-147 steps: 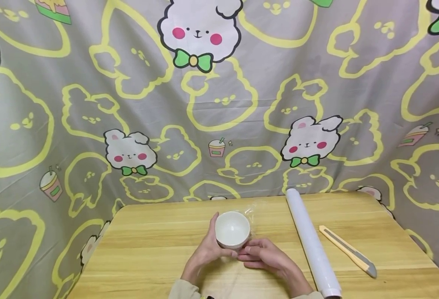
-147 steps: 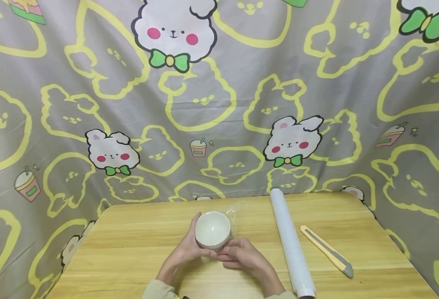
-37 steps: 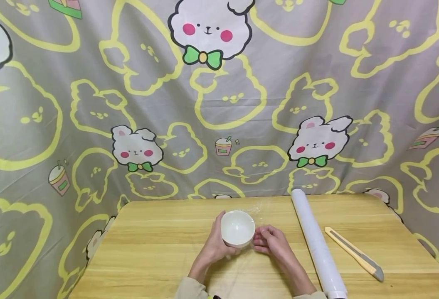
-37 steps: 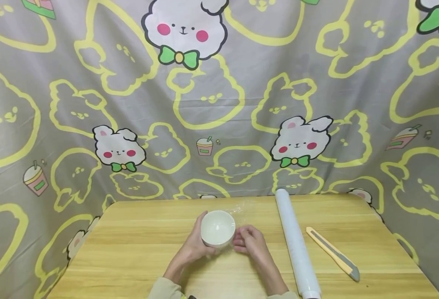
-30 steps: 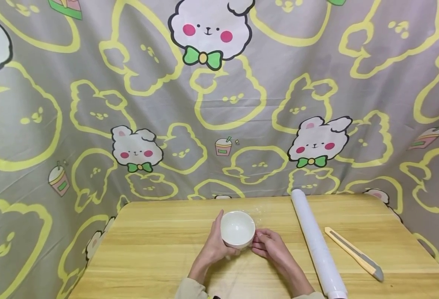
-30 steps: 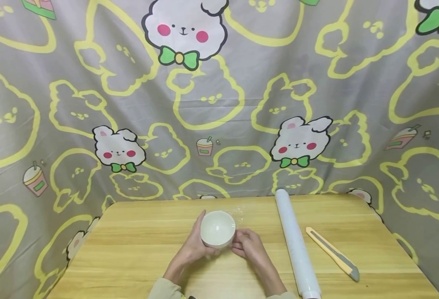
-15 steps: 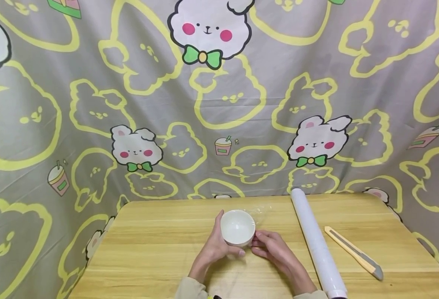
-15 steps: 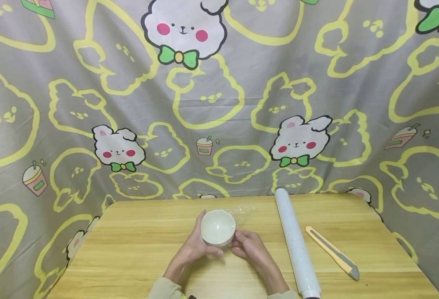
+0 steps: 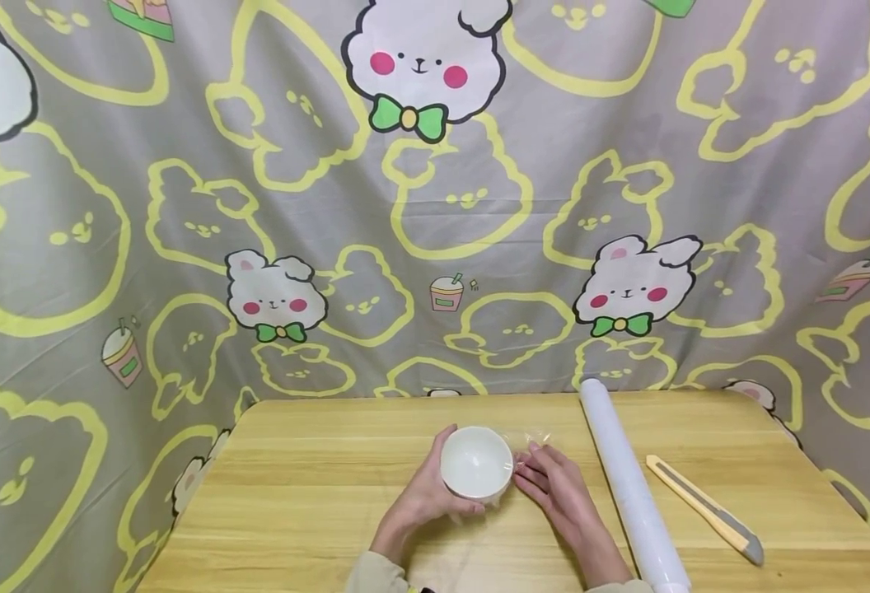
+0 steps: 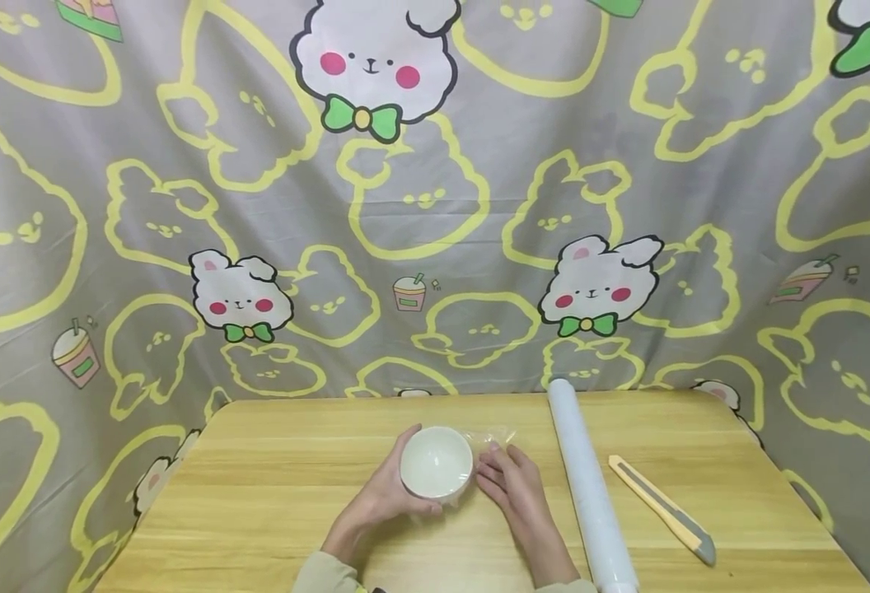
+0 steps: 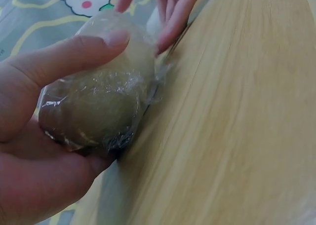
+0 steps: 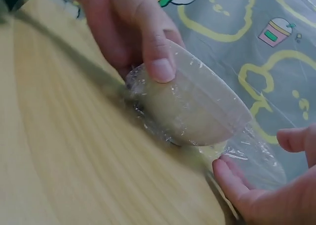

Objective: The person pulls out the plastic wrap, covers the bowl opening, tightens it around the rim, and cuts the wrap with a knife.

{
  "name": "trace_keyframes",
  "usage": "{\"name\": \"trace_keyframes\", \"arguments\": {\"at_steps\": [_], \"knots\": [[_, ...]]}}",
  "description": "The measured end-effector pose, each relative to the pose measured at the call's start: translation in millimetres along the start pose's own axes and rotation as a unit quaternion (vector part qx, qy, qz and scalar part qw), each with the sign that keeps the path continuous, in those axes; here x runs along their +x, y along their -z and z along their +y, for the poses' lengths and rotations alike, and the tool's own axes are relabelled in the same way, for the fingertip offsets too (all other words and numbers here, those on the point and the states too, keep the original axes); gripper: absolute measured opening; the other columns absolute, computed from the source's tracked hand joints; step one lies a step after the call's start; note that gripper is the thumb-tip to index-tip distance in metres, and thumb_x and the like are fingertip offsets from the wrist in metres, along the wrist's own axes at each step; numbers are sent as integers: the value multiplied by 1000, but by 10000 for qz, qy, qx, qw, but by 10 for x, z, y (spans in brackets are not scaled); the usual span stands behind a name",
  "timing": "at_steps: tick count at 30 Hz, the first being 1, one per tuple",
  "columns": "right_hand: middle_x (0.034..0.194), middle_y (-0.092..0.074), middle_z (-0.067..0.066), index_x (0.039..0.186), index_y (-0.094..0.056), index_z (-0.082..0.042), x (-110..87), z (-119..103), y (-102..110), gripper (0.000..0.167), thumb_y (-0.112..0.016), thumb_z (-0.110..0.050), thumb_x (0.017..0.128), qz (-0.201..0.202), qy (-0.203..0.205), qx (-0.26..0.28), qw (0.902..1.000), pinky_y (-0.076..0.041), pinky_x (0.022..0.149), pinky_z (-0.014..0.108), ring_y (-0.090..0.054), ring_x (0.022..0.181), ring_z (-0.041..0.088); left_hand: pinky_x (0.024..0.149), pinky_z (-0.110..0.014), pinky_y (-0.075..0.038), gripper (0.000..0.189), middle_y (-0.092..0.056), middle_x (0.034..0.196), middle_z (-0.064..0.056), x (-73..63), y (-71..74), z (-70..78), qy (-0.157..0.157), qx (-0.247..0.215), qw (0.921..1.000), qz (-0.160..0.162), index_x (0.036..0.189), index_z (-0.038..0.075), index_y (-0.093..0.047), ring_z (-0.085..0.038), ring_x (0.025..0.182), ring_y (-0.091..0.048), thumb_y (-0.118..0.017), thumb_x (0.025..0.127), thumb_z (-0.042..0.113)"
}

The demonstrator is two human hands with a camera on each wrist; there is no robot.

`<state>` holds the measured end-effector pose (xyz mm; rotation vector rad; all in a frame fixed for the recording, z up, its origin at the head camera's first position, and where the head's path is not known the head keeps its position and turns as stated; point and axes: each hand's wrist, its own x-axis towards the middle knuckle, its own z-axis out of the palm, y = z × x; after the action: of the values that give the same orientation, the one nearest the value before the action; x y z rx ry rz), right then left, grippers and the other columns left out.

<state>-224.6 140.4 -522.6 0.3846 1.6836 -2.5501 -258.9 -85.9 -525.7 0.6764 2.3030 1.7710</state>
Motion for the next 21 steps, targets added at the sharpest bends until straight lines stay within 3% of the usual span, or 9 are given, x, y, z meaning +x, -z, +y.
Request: {"name": "trace_keyframes", "arguments": {"at_steps": [11,16,21], "knots": [[94,-70,5,122,-56,7,64,75,71,20,-54,-5,105,294,-146,534,9980,-60,80,30,-67,83,12,115,-64,-30,129,-44,151,-25,-27,19,4,-73,28,9993,-364,161,0,-15,-44,133,-48,-95,59,-2],[92,-71,4,111,-67,0,70,86,100,14,-56,-3,104,369,-173,756,9963,-59,76,28,-67,81,10,117,-59,-30,129,-45,151,-20,-21,17,-28,-74,-141,9986,-511,161,0,-14,-38,134,-49,-95,60,-3],[93,-70,5,108,-68,-2,85,72,113,14,-55,-3,104,228,-202,1019,9943,-59,78,27,-66,83,11,117,-57,-30,128,-45,152,-18,-15,42,-44,-103,-169,9981,-576,161,3,-16,-37,135,-48,-95,60,-2]]}}
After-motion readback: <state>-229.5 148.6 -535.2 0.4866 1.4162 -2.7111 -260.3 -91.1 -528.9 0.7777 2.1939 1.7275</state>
